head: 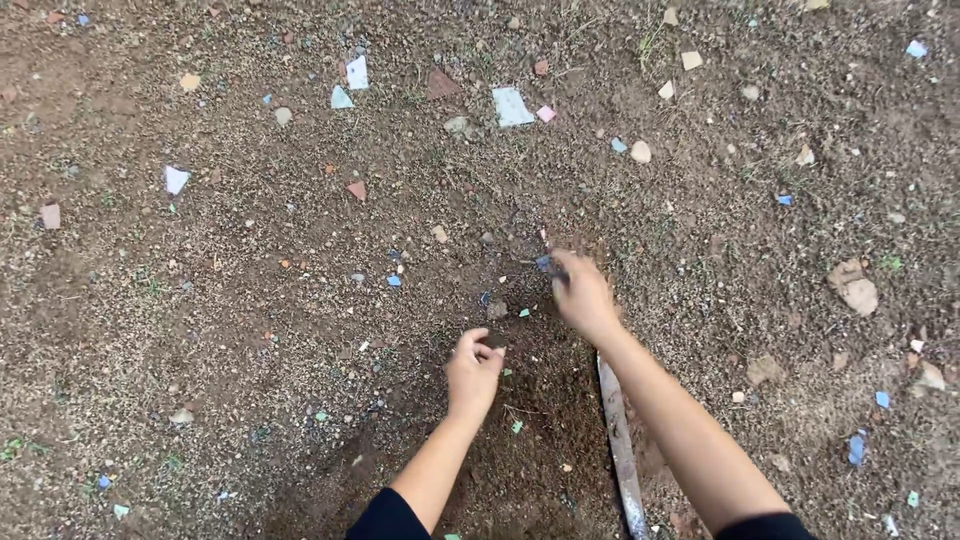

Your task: Digging and clearing a patch of soil using a machete.

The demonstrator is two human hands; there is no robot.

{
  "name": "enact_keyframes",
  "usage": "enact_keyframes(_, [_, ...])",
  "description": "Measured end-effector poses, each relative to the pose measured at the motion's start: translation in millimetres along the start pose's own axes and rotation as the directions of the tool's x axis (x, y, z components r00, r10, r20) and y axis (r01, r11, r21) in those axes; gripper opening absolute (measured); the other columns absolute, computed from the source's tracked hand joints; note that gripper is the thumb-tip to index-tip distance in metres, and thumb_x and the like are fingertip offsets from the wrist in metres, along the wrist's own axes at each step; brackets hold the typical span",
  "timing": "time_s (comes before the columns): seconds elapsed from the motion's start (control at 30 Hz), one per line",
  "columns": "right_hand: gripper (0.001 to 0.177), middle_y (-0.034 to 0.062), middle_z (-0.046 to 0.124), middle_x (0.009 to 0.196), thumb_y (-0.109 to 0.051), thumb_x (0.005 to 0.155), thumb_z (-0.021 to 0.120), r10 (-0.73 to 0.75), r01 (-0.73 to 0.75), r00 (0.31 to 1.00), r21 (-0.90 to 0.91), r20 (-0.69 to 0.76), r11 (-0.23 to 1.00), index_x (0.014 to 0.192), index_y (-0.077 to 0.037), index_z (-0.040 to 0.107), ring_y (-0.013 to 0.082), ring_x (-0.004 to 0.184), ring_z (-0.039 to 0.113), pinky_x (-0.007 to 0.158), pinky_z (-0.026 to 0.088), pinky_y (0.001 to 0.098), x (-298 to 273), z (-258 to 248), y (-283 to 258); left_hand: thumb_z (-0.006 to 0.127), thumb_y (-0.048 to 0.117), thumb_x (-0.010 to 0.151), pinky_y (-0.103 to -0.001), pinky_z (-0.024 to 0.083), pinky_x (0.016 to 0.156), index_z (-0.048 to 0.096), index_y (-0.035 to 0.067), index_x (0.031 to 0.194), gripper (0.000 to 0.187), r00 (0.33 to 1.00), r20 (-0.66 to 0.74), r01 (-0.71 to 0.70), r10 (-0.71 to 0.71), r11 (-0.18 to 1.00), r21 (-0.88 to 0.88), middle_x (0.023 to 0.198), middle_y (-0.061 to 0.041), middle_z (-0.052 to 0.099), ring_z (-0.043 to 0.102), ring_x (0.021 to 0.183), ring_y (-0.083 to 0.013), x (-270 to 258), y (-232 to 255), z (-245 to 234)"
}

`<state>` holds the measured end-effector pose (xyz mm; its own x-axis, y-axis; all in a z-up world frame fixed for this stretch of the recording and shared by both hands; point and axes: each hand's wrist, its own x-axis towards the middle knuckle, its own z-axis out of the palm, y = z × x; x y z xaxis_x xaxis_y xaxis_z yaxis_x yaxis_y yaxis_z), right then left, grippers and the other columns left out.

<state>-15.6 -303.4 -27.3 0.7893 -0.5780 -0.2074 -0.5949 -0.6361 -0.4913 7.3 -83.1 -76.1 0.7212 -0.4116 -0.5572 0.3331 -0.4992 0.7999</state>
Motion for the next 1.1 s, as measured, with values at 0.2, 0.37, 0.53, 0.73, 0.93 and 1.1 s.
enact_keyframes(0.2, [0.039,0.0087,0.07,0.102,-0.008,0.097,0.054,0.276,-0.621,0.778,0.625,0.565,0.473,0.134,-0.007,0.063,0.0172,0.089,0.067,0.082,0.062,0.0281,-73.8,-10.5,4.7,0.081,0.015,0.081,-0.038,0.054,0.069,0.065,0.009,0.109,0.033,0.948,-0.216,-0.19,0.234,0.96,0.206,0.079,-0.006,0.067,0.065,0.075,-0.022,30.4,-8.2,0.7])
enact_keyframes(0.37, [0.038,0.0091,0.068,0.099,-0.01,0.095,0.06,0.073,-0.623,0.737,0.633,0.672,0.459,0.132,-0.003,0.06,0.0162,0.081,0.067,0.078,0.061,0.0288,-130.9,2.0,0.9,0.079,0.014,0.083,-0.043,0.053,0.075,0.067,0.008,0.093,0.017,0.895,-0.191,-0.295,0.403,0.857,0.424,0.082,-0.009,0.066,0.064,0.083,-0.0293,32.6,-23.7,5.2])
enact_keyframes(0.53, [0.037,0.007,0.071,0.111,-0.016,0.09,0.064,-0.194,-0.332,0.309,0.297,0.931,0.895,0.126,-0.008,0.063,0.0181,0.089,0.067,0.089,0.054,0.0326,-170.5,-23.4,-39.3,0.075,0.013,0.085,-0.041,0.053,0.072,0.069,0.008,0.091,0.011,0.902,-0.233,-0.277,0.363,0.902,0.331,0.085,-0.008,0.065,0.065,0.078,-0.0245,28.9,-12.7,-2.0])
enact_keyframes(0.73, [0.03,0.0083,0.078,0.099,-0.025,0.092,0.049,-0.071,-0.035,0.827,0.178,0.558,0.983,0.087,-0.017,0.077,0.0203,0.093,0.074,0.088,0.059,0.0388,-103.1,-94.6,22.4,0.068,0.012,0.093,-0.031,0.048,0.06,0.064,0.004,0.096,0.009,0.978,-0.204,-0.002,-0.053,0.965,-0.261,0.08,-0.003,0.059,0.055,0.067,-0.0135,17.8,-30.4,-18.4])
enact_keyframes(0.93, [0.04,0.0015,0.069,0.117,-0.048,0.094,0.059,-0.007,-0.231,0.973,0.971,0.232,0.062,0.121,-0.018,0.062,0.0252,0.11,0.067,0.09,0.054,0.0506,-63.7,-160.7,-8.7,0.06,0.009,0.092,-0.027,0.045,0.054,0.06,0.008,0.099,0.007,0.993,-0.009,0.082,-0.115,0.753,-0.652,0.076,-0.003,0.059,0.055,0.062,-0.0115,-20.1,7.8,-17.4])
enact_keyframes(1.1, [0.04,0.0043,0.077,0.116,-0.035,0.091,0.064,0.073,-0.32,0.922,0.641,0.38,0.698,0.124,-0.014,0.068,0.0198,0.103,0.073,0.092,0.058,0.0363,-87.1,13.9,58.7,0.056,0.005,0.088,-0.029,0.043,0.051,0.061,0.008,0.099,0.012,0.983,0.095,0.18,-0.158,0.707,-0.684,0.072,-0.003,0.058,0.053,0.058,-0.0146,-41.1,-9.0,-4.4])
